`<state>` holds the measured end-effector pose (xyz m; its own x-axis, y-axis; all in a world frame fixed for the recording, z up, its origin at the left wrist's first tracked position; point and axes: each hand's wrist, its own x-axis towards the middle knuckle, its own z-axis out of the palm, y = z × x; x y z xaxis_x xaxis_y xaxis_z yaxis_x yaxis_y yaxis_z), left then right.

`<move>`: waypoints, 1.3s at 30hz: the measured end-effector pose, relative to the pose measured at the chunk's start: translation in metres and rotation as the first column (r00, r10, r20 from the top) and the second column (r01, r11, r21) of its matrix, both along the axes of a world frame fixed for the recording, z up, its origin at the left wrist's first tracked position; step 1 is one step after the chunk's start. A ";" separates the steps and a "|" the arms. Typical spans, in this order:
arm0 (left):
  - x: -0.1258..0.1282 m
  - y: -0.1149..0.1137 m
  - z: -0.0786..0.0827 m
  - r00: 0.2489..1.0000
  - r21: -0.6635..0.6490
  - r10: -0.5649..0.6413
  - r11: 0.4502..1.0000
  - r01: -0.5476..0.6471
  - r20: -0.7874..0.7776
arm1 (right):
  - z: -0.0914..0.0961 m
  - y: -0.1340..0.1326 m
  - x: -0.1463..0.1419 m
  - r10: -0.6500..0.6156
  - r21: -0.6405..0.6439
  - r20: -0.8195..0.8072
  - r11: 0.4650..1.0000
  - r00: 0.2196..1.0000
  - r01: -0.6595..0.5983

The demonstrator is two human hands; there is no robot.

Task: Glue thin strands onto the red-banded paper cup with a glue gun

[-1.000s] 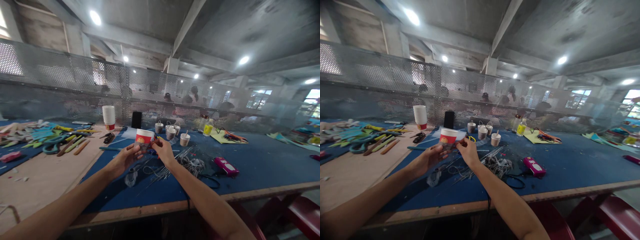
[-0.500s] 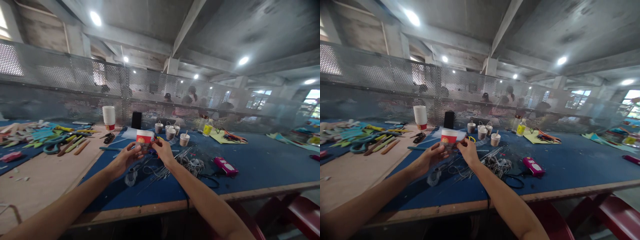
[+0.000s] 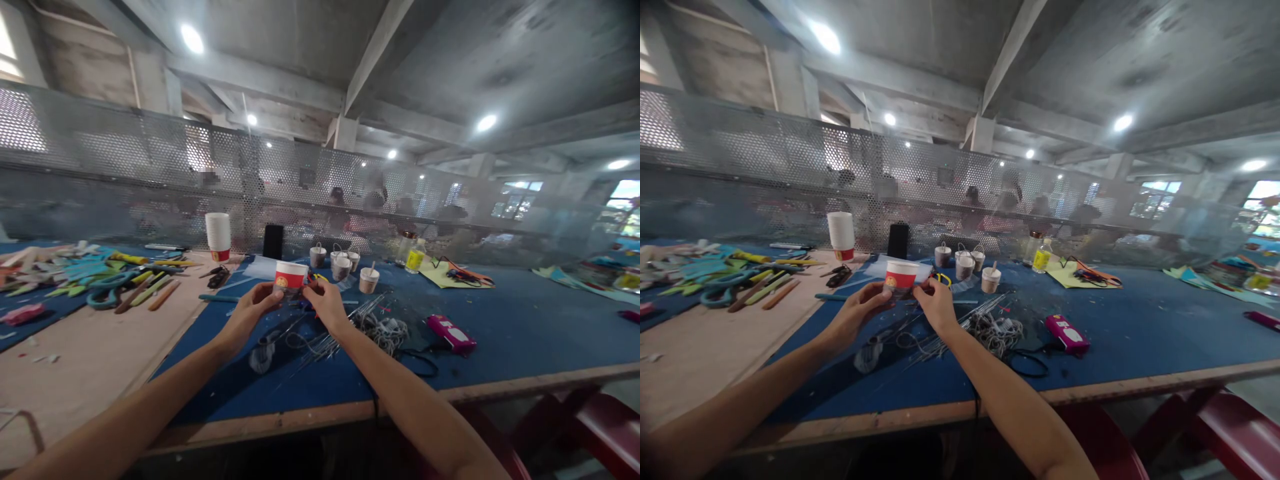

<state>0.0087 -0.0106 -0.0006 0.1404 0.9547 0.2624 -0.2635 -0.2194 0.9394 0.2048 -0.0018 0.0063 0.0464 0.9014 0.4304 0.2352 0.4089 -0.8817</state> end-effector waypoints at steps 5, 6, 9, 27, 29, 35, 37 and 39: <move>0.003 -0.006 0.004 0.998 0.013 0.004 1.000 -0.004 -0.055 | 0.001 -0.003 -0.001 -0.022 0.057 0.052 0.998 0.998 0.019; 0.004 -0.008 0.006 0.996 0.017 0.031 0.999 -0.030 -0.087 | 0.001 -0.003 -0.002 -0.022 0.058 0.053 0.998 0.998 0.019; 0.006 -0.009 0.007 0.978 0.033 0.119 0.993 -0.115 -0.174 | -0.001 -0.004 -0.004 -0.002 0.051 0.052 0.999 0.999 -0.001; 0.003 -0.003 0.003 0.994 -0.096 -0.079 0.992 0.086 0.074 | 0.001 -0.006 -0.003 0.117 -0.003 -0.035 0.993 0.992 -0.117; 0.003 -0.005 0.005 0.987 -0.122 -0.126 0.983 0.138 0.102 | 0.002 -0.008 -0.004 0.113 -0.010 -0.051 0.994 0.992 -0.113; 0.001 -0.010 0.010 0.974 -0.151 -0.188 0.967 0.207 0.128 | 0.005 -0.011 -0.005 0.093 -0.008 -0.041 0.996 0.995 -0.093; 0.000 -0.009 0.010 0.977 -0.155 -0.179 0.968 0.196 0.116 | 0.005 -0.010 -0.005 0.092 -0.001 -0.031 0.996 0.995 -0.093; 0.001 -0.007 0.009 0.978 -0.153 -0.173 0.970 0.190 0.119 | 0.004 -0.010 -0.004 0.089 0.000 -0.019 0.996 0.996 -0.089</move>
